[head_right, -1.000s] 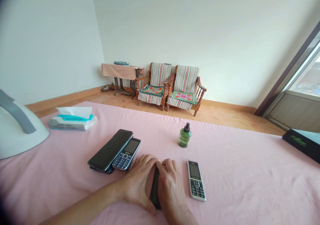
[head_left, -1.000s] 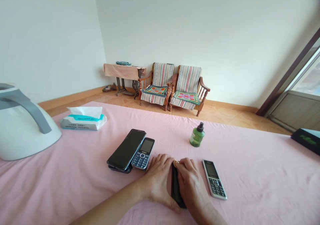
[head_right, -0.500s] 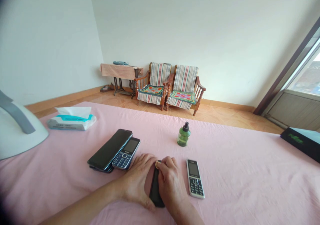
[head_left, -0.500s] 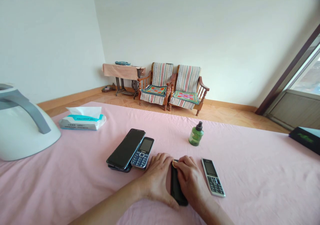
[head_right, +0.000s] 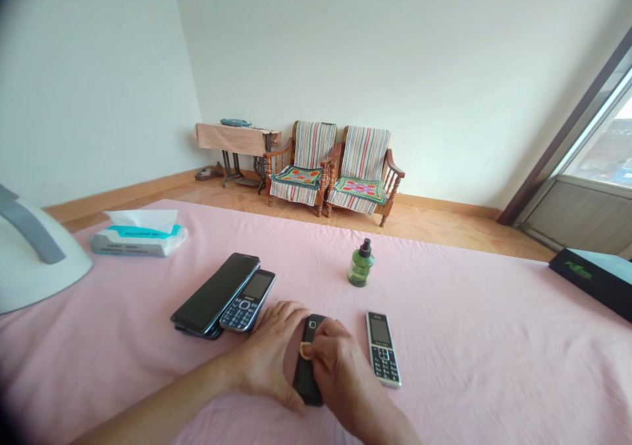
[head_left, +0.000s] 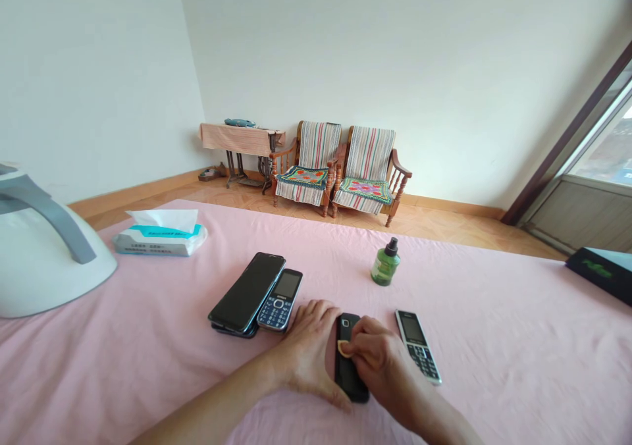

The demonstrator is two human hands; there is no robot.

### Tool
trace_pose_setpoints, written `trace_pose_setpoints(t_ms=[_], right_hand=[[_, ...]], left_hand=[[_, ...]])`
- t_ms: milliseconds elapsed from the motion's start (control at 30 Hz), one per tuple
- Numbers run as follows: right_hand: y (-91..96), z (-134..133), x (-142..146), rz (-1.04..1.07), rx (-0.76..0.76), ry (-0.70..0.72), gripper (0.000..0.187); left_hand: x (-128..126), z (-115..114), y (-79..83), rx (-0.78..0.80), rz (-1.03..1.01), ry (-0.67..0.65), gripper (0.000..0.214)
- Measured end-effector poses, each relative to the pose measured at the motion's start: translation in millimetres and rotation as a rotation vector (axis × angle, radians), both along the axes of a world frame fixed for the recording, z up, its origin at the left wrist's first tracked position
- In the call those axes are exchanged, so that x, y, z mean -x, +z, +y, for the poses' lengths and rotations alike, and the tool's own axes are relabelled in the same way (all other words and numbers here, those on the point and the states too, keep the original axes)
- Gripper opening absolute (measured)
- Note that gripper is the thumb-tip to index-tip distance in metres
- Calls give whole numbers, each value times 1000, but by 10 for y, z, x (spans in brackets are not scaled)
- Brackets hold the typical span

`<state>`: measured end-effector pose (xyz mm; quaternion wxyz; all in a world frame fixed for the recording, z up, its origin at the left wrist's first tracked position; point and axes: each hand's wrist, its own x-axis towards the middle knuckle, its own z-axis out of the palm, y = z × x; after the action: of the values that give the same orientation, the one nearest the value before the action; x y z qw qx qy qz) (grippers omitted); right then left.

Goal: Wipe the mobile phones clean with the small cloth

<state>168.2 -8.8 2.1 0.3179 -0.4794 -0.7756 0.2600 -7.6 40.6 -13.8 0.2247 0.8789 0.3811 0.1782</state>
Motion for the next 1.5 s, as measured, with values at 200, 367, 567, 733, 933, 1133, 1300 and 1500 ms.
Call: trace_pose_setpoints(t_ms=[200, 367, 567, 733, 933, 1133, 1300, 1500], right_hand=[[-1, 19, -11, 29, -8, 0, 31], [18, 16, -7, 6, -10, -2, 30], [9, -12, -37, 26, 40, 50, 33], [-2, 46, 10, 23, -66, -13, 33], [23, -37, -43, 40, 55, 28, 36], [23, -19, -15, -52, -28, -45, 34], [27, -31, -10, -80, -23, -63, 34], [-1, -22, -6, -68, -9, -53, 37]], left_hand=[[0, 13, -9, -4, 4, -4, 89], [9, 6, -12, -11, -5, -6, 90], [3, -1, -12, -16, 2, -6, 91], [1, -3, 4, -23, 11, -10, 88], [6, 8, -7, -3, 4, -9, 92], [3, 3, 5, -2, -5, -10, 89], [7, 1, 22, 4, -3, -13, 88], [3, -3, 21, -4, 9, -12, 89]])
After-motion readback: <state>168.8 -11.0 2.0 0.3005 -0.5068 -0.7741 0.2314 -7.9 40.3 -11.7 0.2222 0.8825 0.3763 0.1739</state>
